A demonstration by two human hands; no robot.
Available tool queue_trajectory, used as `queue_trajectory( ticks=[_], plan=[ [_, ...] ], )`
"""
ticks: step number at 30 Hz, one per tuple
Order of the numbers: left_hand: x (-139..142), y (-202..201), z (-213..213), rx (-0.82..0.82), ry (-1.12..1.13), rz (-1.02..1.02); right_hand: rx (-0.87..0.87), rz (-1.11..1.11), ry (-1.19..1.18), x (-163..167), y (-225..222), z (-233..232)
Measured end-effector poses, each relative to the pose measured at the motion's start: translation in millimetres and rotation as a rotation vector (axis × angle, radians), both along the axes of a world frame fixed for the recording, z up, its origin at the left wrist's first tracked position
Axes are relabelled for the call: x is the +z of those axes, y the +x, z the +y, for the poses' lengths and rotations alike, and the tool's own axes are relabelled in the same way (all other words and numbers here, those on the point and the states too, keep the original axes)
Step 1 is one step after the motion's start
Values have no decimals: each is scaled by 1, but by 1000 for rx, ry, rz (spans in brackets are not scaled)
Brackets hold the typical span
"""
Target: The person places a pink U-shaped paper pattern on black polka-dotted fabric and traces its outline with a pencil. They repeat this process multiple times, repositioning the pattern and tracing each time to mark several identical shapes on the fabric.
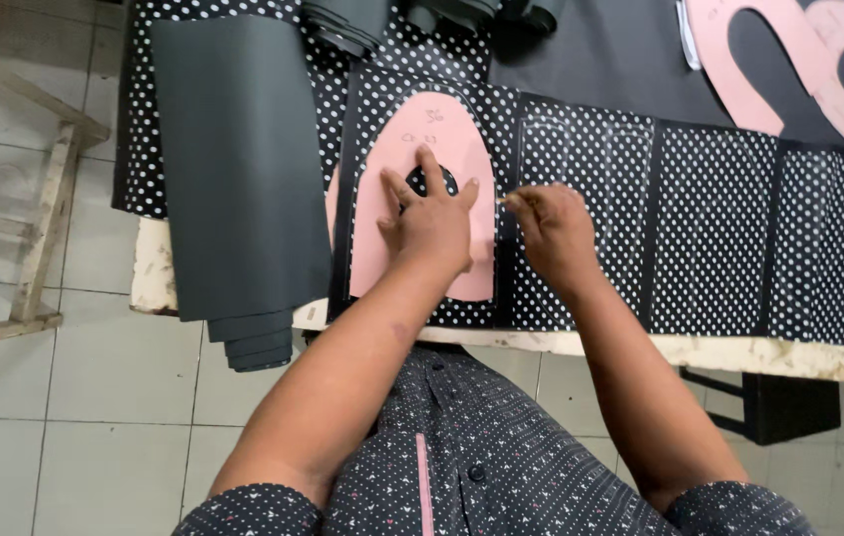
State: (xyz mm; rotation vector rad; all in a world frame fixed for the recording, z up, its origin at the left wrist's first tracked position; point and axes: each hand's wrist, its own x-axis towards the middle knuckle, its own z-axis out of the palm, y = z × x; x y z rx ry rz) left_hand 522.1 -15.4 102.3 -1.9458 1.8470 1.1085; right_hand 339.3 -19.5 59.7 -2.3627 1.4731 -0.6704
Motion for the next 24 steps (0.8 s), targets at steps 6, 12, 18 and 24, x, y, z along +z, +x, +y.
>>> queue_trajectory(
  ticks=[6,12,18,24],
  plan=[
    [-8,-1,6,-84,-84,-57,-13,41,113,-4,-19,64],
    [-14,-1,6,-115,-89,-88,-33,50,172,-4,-26,107],
    [-18,-3,5,-103,-71,-106,-28,18,147,-5,-29,121],
    [-16,-2,6,-119,-91,-119,-34,7,167,-5,-30,125]
  ],
)
